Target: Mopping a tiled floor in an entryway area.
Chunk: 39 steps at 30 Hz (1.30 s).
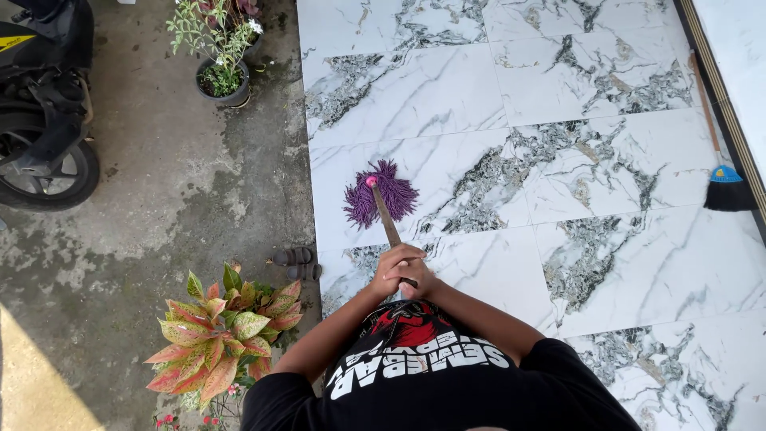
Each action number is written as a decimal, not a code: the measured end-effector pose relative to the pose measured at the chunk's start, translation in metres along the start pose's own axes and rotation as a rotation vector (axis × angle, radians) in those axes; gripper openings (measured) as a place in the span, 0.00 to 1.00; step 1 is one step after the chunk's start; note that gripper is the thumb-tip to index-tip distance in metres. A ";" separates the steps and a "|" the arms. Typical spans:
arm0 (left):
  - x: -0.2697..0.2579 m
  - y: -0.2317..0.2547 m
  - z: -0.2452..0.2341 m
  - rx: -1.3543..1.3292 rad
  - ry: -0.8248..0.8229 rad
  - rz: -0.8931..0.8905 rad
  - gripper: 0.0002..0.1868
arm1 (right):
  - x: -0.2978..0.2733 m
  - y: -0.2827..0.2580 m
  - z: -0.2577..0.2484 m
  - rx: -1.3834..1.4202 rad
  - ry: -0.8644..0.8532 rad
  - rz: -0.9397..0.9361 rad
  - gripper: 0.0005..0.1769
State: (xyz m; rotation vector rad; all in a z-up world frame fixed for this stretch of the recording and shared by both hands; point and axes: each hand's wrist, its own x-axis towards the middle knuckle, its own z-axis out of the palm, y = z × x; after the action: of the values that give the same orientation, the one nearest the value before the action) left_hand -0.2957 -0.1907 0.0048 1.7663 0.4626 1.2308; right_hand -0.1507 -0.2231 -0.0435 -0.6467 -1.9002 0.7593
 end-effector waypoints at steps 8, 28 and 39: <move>0.014 -0.028 -0.009 -0.036 -0.013 -0.019 0.21 | 0.015 0.036 -0.005 0.031 0.002 -0.066 0.18; 0.145 -0.183 -0.032 -0.129 0.222 -0.463 0.18 | 0.151 0.169 -0.110 -0.010 -0.066 0.047 0.14; 0.206 -0.223 -0.050 -0.157 0.218 -0.462 0.22 | 0.204 0.235 -0.143 -0.031 -0.094 -0.124 0.16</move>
State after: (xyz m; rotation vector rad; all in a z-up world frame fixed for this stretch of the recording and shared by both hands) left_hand -0.2101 0.0965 -0.0645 1.3023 0.8258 1.0934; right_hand -0.0763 0.1105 -0.0486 -0.5150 -2.0211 0.6922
